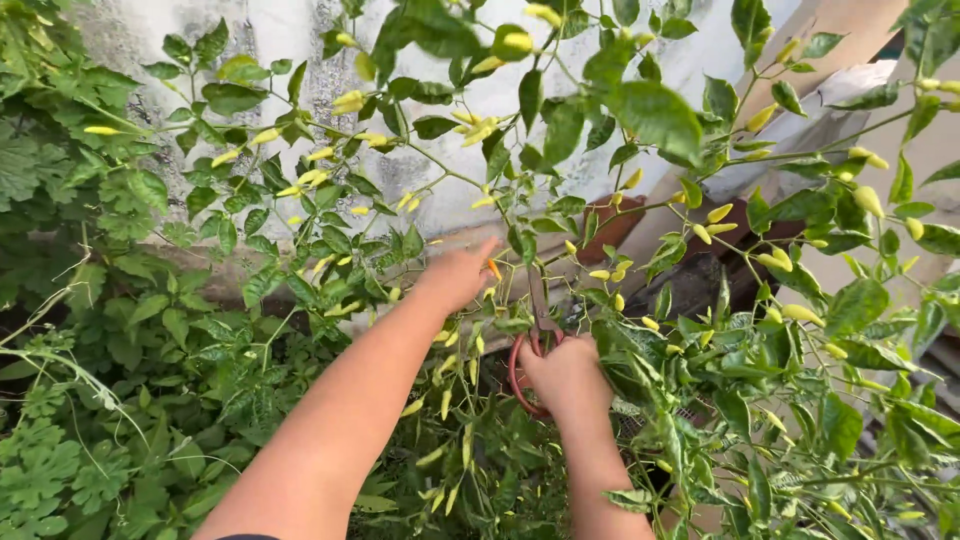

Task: The recorder harvests small chili peppers from a plant using scissors.

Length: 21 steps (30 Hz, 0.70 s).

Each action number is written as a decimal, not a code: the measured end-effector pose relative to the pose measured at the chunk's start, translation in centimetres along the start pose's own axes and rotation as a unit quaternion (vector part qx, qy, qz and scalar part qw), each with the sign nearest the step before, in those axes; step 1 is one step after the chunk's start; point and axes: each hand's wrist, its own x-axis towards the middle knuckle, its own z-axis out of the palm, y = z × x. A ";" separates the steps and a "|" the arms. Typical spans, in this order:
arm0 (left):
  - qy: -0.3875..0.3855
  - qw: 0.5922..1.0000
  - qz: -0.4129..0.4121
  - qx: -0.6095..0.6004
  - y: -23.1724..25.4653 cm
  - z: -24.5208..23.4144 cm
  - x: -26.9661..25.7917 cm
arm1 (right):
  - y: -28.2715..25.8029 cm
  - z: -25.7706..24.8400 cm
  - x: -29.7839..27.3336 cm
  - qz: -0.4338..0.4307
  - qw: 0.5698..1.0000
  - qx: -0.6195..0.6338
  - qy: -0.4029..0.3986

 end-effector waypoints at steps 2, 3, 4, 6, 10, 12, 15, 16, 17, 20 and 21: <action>-0.015 1.000 -0.009 0.026 -0.5 1.0 0.6 | 0.2 -0.1 0.4 -0.018 0.998 -0.066 0.013; -0.030 0.998 -0.020 0.052 -0.8 1.6 0.8 | 0.4 -0.2 0.6 -0.037 0.990 -0.134 0.023; -0.030 0.998 -0.020 0.053 -0.7 1.5 0.7 | 0.4 -0.3 0.8 -0.038 0.990 -0.133 0.023; -0.029 0.998 -0.012 0.060 -0.5 1.5 0.7 | 0.4 -0.5 1.2 -0.062 0.978 -0.197 0.011; 0.007 0.999 -0.009 0.045 -0.6 1.4 0.7 | 1.9 1.9 3.4 -0.136 0.961 -0.241 -0.013; -0.010 0.999 -0.031 0.034 0.0 0.7 0.6 | 2.4 3.1 4.3 -0.173 0.952 -0.251 -0.015; 0.014 0.999 -0.010 0.038 -1.1 1.4 1.0 | 1.1 3.3 4.4 -0.166 0.947 -0.273 -0.024; 0.013 0.999 -0.010 0.038 -1.5 1.7 1.1 | 0.2 2.7 3.9 -0.165 0.947 -0.273 -0.024; 0.023 0.999 -0.004 0.037 -1.8 2.1 1.3 | -0.6 2.1 3.5 -0.153 0.947 -0.281 -0.039; 0.028 0.999 -0.009 0.039 -1.6 2.0 1.3 | -2.1 1.0 2.8 -0.116 0.954 -0.271 -0.055; 0.021 0.999 -0.020 0.042 -1.4 1.6 1.2 | -2.5 0.8 2.6 -0.090 0.962 -0.253 -0.057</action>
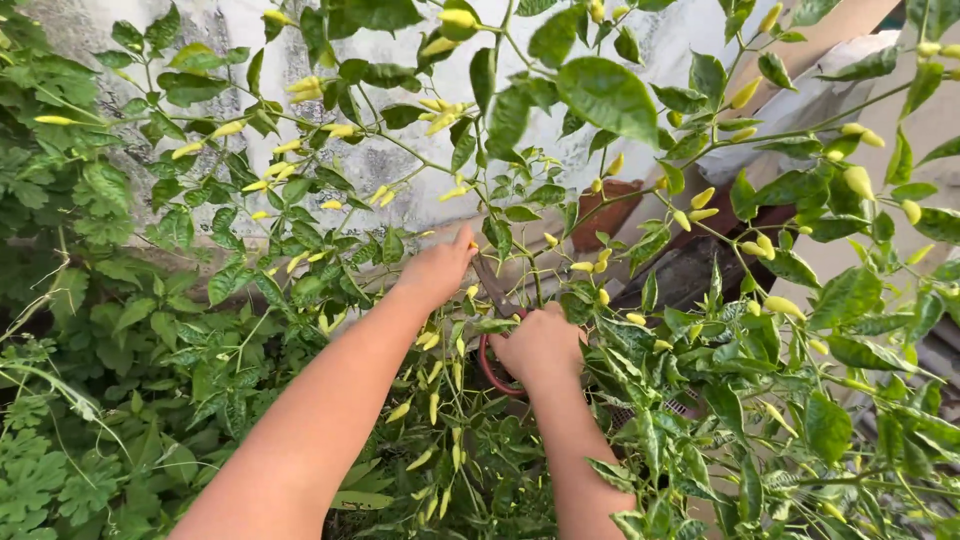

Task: The recorder harvests small chili peppers from a plant using scissors.

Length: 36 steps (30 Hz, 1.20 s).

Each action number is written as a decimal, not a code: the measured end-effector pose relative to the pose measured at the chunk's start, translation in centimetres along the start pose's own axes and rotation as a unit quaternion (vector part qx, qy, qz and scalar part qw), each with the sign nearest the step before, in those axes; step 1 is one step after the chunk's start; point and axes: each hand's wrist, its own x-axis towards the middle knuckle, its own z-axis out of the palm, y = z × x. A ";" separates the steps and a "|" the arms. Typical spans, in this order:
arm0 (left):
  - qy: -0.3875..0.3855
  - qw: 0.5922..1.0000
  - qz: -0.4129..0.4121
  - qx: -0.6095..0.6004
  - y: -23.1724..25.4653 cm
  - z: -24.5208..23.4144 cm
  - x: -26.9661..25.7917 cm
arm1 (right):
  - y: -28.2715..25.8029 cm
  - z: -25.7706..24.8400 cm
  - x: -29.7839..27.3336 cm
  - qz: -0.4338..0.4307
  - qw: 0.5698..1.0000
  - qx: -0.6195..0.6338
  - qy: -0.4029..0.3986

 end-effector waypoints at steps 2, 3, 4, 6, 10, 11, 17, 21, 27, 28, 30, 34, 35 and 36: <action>0.004 1.000 0.006 0.002 0.0 0.1 -0.1 | 0.1 0.7 0.5 -0.001 1.000 0.001 -0.002; 0.009 1.000 0.012 0.005 0.0 0.1 -0.1 | 0.2 1.0 0.8 -0.001 1.000 0.003 -0.004; 0.009 1.000 0.010 0.005 0.0 0.3 0.0 | 0.2 0.9 0.7 -0.003 1.000 0.003 -0.004; -0.005 1.000 0.000 0.007 -0.1 0.6 0.2 | 0.0 0.7 0.5 -0.016 1.000 -0.005 -0.006; 0.000 1.000 -0.008 -0.004 0.2 0.4 0.1 | 0.5 2.2 1.4 -0.017 1.000 0.004 0.008; -0.006 1.000 -0.019 -0.007 0.4 0.2 0.1 | 0.4 2.1 1.5 -0.021 1.000 -0.008 0.008; 0.005 0.999 -0.033 0.008 0.4 0.5 0.4 | -0.1 1.7 1.7 -0.028 0.998 -0.063 -0.012; 0.043 0.999 -0.033 0.000 -0.1 0.7 0.3 | -0.4 2.6 2.1 -0.029 0.998 -0.063 -0.011; 0.047 0.998 -0.038 -0.002 -0.3 1.0 0.4 | 1.2 5.9 4.4 -0.012 0.999 -0.010 0.031; 0.047 0.998 -0.039 -0.002 -0.1 0.9 0.1 | 1.7 6.4 4.5 -0.013 0.999 -0.010 0.031; 0.061 0.998 -0.012 -0.011 0.1 0.6 -0.2 | 2.5 7.4 4.7 0.005 0.981 0.186 0.050; 0.044 0.999 -0.019 -0.012 0.4 0.1 -0.6 | 3.7 8.5 5.7 0.054 0.934 0.354 0.017; 0.035 0.999 -0.026 -0.022 0.6 -0.2 -0.8 | 4.6 10.7 7.1 0.059 0.906 0.420 0.010; 0.027 0.999 -0.035 -0.031 0.8 -0.5 -1.0 | 5.5 12.9 8.5 0.063 0.873 0.484 0.003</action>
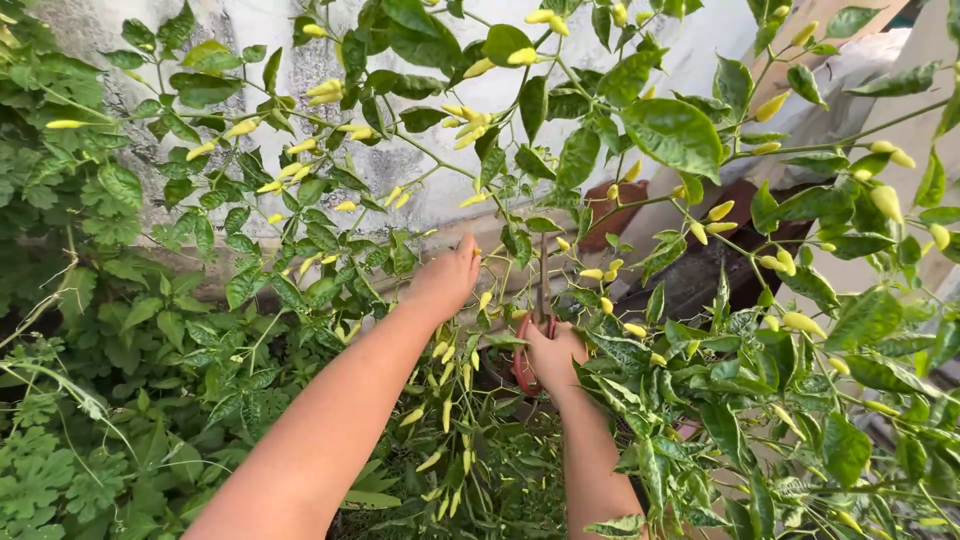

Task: The recorder harvests small chili peppers from a plant using scissors.

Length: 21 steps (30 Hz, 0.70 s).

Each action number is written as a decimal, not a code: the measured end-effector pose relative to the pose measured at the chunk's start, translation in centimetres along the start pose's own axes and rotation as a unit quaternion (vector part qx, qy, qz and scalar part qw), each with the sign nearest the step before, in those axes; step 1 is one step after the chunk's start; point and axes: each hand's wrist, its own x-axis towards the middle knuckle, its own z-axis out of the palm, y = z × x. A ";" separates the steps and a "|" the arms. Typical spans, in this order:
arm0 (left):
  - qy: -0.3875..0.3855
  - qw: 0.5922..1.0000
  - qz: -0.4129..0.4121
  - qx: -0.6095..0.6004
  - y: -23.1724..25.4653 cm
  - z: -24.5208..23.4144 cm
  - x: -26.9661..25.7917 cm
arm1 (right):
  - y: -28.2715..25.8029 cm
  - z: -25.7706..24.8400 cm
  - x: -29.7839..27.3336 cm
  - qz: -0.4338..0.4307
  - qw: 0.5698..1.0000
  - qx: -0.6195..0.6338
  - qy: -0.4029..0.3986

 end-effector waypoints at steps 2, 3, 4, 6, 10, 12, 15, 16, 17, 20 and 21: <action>-0.004 0.999 0.011 -0.031 0.7 -1.0 -0.9 | -1.8 -0.6 -1.6 0.010 0.996 0.084 -0.011; -0.008 0.998 0.023 -0.062 1.0 -1.5 -1.3 | -2.7 -0.9 -2.4 0.020 0.985 0.168 -0.021; -0.008 0.998 0.024 -0.062 0.0 0.1 -1.0 | -3.1 -1.0 -2.8 0.020 0.985 0.168 -0.021; 0.039 0.984 0.105 -0.137 -2.1 3.3 -0.3 | -4.0 -1.3 -3.6 0.065 0.967 0.241 -0.051; 0.018 0.983 0.067 -0.169 -1.6 2.9 -1.4 | -1.0 -0.2 -1.1 0.003 0.965 0.260 -0.046; 0.009 0.987 0.030 -0.159 -1.5 3.2 -1.7 | -1.5 -0.2 -1.5 -0.076 0.966 0.248 -0.018; -0.002 0.987 0.028 -0.158 -0.9 2.7 -2.1 | -2.2 0.1 -2.8 -0.193 0.970 0.144 0.016; -0.002 0.987 0.028 -0.158 -1.1 3.0 -2.0 | -2.8 0.3 -3.2 -0.193 0.970 0.145 0.015; 0.001 0.986 0.029 -0.165 -1.2 3.3 -2.0 | -3.5 0.4 -3.7 -0.213 0.974 0.060 0.042; -0.015 0.986 0.017 -0.165 -0.9 3.2 -2.2 | -4.3 1.0 -4.8 -0.203 0.972 -0.064 0.099; -0.036 0.986 0.004 -0.161 -0.8 3.0 -2.2 | -4.4 1.3 -5.0 -0.171 0.971 -0.106 0.131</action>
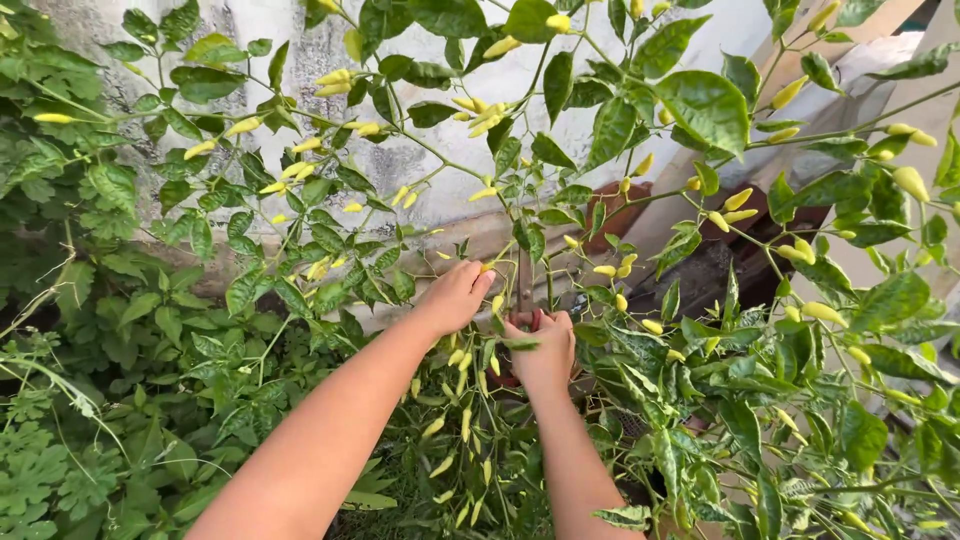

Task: The recorder harvests small chili peppers from a plant using scissors.

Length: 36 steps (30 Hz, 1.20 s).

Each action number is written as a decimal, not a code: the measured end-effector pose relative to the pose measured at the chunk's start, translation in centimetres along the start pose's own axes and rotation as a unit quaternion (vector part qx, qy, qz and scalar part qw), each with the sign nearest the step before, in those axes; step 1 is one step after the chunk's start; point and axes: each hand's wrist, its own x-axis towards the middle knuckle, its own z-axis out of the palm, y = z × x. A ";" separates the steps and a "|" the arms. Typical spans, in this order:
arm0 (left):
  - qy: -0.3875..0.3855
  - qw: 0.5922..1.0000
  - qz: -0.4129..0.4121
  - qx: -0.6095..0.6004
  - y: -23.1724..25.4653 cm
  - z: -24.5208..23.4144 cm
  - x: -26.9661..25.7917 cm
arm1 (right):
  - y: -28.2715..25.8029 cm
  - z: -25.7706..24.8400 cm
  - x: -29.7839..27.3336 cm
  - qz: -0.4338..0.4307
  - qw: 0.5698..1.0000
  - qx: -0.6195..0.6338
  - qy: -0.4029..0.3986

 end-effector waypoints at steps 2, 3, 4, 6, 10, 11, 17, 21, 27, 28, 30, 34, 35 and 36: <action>-0.008 1.000 -0.014 -0.004 1.2 -1.1 -0.4 | -1.5 0.2 -0.3 0.023 0.999 -0.021 0.013; -0.021 0.999 -0.030 -0.008 1.8 -1.4 -0.4 | -2.0 0.3 -0.3 0.050 0.998 -0.042 0.023; -0.021 0.999 -0.033 -0.007 1.6 -1.1 0.0 | -1.9 0.6 0.0 0.050 0.998 -0.040 0.020; -0.005 1.000 -0.014 0.004 1.3 -0.7 0.4 | -2.1 0.8 0.4 0.081 0.994 -0.069 0.024; -0.009 0.999 -0.039 0.016 2.6 -0.8 1.5 | -2.0 0.7 1.7 0.067 0.993 -0.095 0.018; -0.007 0.999 -0.038 0.011 2.8 -1.0 1.4 | -1.4 1.2 1.9 0.059 0.993 -0.103 0.019; 0.002 1.000 -0.018 -0.010 2.1 0.1 1.5 | 2.1 3.6 2.5 -0.009 0.991 -0.117 0.059; 0.003 1.000 -0.013 -0.007 2.0 0.4 1.5 | 3.1 3.4 2.5 -0.025 0.991 -0.103 0.086; 0.007 1.000 -0.012 0.024 1.6 0.6 1.3 | -2.9 -2.4 1.4 0.086 0.992 0.072 0.058; 0.005 1.000 -0.011 0.023 1.6 0.5 1.2 | -2.3 -2.5 1.4 0.088 0.992 0.071 0.059; 0.001 0.999 -0.022 0.026 1.7 0.2 1.2 | -1.1 -2.6 1.5 0.068 0.986 0.142 0.048; -0.019 0.998 -0.056 0.038 2.2 -0.1 1.2 | 4.3 0.1 2.8 0.049 0.973 0.222 0.039; -0.010 0.998 -0.041 0.048 1.8 0.2 1.2 | 4.7 0.3 2.9 0.057 0.956 0.287 0.023; 0.000 0.998 -0.027 0.058 1.4 0.6 1.3 | 5.1 0.5 3.1 0.065 0.934 0.350 0.007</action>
